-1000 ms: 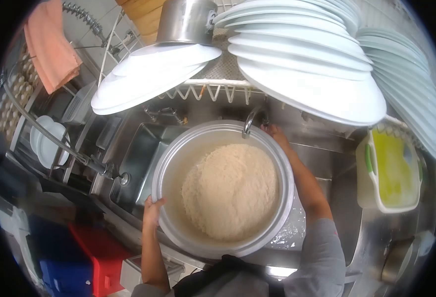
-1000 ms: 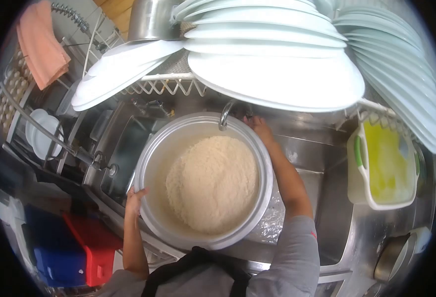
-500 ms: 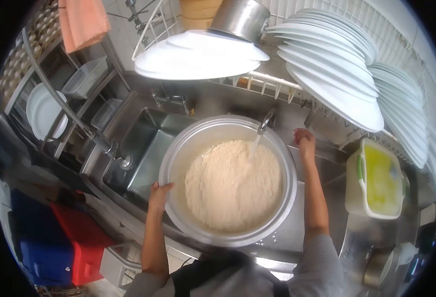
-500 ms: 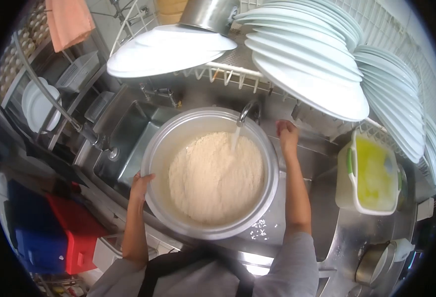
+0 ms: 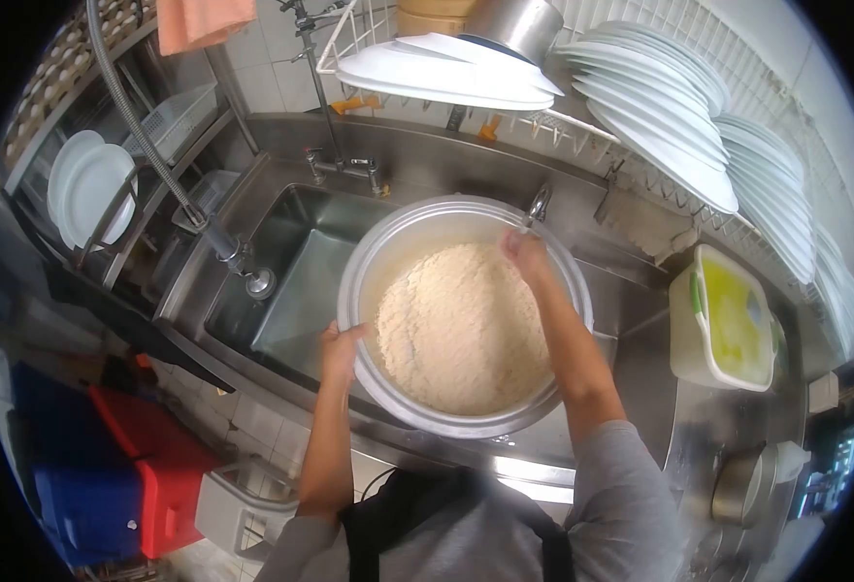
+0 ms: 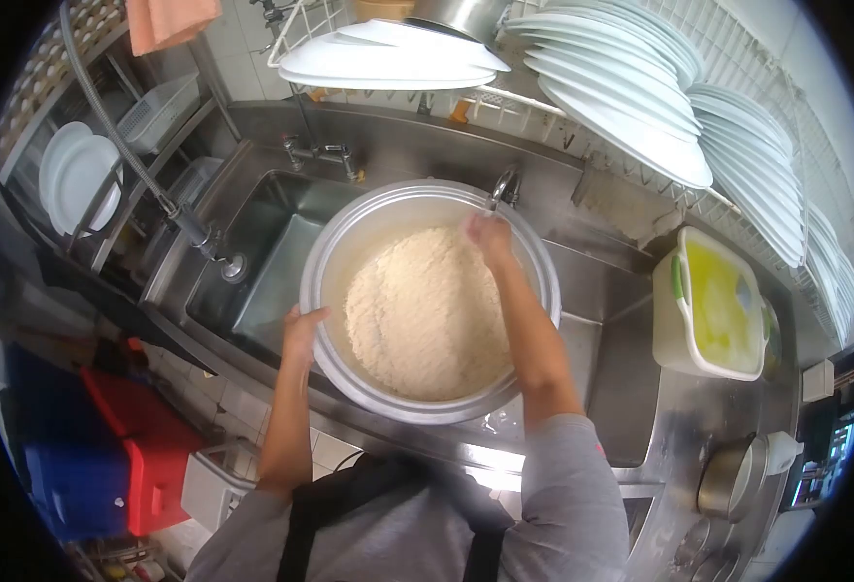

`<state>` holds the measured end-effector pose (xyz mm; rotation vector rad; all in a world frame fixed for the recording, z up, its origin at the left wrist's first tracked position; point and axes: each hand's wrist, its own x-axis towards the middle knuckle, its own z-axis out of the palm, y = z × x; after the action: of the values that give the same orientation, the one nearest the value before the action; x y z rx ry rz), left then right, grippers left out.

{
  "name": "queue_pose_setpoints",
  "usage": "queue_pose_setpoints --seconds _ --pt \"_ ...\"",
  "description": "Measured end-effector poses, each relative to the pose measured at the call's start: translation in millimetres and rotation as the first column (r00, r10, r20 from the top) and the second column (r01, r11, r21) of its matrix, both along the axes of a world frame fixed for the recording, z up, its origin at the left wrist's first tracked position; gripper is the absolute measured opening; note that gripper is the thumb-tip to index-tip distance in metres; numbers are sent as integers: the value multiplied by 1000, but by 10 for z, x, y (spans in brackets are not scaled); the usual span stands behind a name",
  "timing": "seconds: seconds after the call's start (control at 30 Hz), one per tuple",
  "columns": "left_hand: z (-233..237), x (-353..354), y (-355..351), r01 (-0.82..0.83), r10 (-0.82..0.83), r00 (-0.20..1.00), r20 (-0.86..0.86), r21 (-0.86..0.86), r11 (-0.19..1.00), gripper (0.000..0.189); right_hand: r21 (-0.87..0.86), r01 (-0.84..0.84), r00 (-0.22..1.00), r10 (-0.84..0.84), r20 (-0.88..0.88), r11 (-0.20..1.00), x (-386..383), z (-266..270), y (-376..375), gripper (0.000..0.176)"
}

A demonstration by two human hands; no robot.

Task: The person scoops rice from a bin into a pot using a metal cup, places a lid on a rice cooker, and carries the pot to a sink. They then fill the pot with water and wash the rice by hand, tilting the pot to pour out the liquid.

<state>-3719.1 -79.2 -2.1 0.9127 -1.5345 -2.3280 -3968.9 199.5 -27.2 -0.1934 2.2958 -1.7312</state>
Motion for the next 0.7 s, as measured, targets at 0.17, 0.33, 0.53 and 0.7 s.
queue_pose_setpoints --seconds 0.17,0.33,0.53,0.7 --pt "-22 6 -19 12 -12 1000 -22 -6 1000 31 909 70 989 88 -116 411 609 -67 172 52" --pt "-71 -27 -20 20 -20 1000 -1 -13 1000 35 843 -276 948 275 160 462 739 -754 -21 61" --pt "-10 -13 15 -12 12 1000 -26 12 1000 30 718 -428 854 505 123 549 1042 350 -131 42" --pt "-19 -21 -20 6 -6 1000 8 -30 1000 36 225 140 936 -55 -349 964 1014 427 -102 14"
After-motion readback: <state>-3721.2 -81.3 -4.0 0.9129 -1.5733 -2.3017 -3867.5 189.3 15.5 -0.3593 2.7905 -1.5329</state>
